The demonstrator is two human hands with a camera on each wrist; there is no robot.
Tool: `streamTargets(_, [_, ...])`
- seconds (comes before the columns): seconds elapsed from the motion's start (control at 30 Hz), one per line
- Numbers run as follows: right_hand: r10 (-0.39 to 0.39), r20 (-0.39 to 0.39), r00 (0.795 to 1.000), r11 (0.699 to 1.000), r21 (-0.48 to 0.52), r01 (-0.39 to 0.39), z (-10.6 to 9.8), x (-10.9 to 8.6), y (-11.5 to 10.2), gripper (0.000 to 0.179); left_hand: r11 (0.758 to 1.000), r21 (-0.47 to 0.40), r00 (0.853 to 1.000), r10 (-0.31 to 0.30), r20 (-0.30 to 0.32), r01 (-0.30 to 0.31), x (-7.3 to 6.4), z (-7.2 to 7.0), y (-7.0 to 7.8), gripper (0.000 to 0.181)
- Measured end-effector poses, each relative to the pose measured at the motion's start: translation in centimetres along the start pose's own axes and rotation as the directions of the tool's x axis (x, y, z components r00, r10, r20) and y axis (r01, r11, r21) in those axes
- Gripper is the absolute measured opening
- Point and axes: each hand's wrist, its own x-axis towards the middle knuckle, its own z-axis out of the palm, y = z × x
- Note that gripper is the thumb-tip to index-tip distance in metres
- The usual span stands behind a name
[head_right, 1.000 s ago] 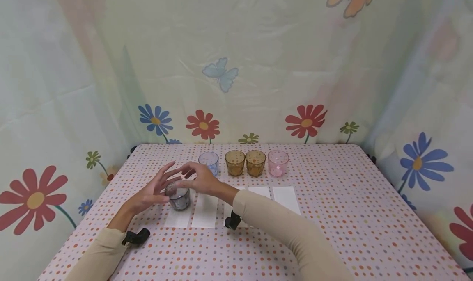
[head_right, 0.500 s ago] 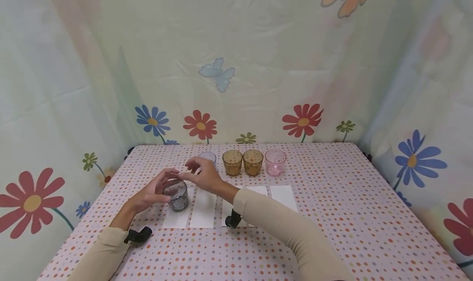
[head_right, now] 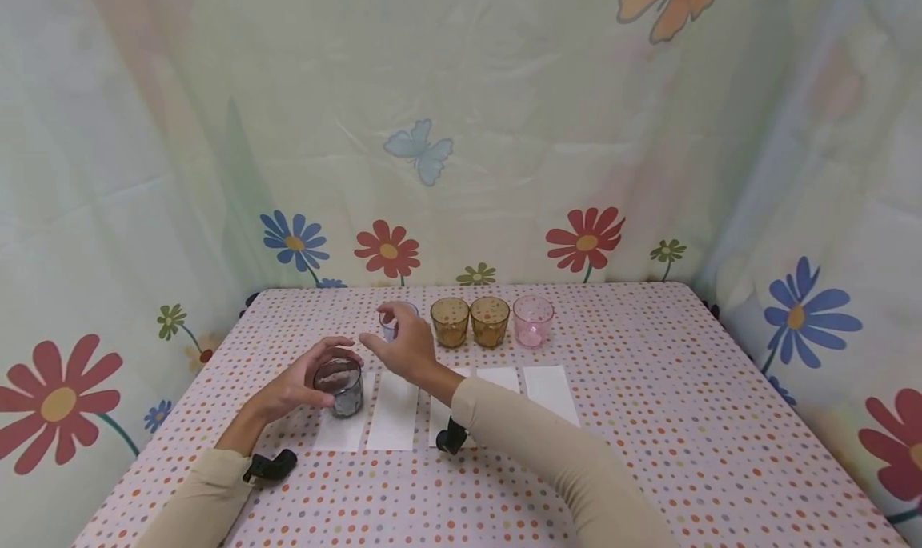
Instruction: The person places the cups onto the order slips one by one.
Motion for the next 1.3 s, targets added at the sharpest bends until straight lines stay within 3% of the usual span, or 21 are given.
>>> streamTargets(0.4, [0.016, -0.085, 0.996, 0.993, -0.117, -0.026, 0.5, 0.0, 0.5, 0.067, 1.000, -0.028, 1.000, 0.004, -0.005, -0.004, 0.0, 0.2, -0.3, 0.096])
streamTargets(0.87, [0.093, -0.061, 0.994, 0.955, -0.276, -0.106, 1.2, 0.0, 1.0, 0.087, 0.996, 0.023, 0.996, -0.083, -0.046, 0.084, 0.2, 0.6, -0.5, 0.080])
streamTargets(1.3, [0.078, -0.050, 0.996, 0.954, -0.288, -0.089, 1.3, 0.2, 1.5, 0.084, 0.996, 0.038, 0.996, -0.082, -0.042, 0.084, 0.2, 0.9, -0.3, 0.077])
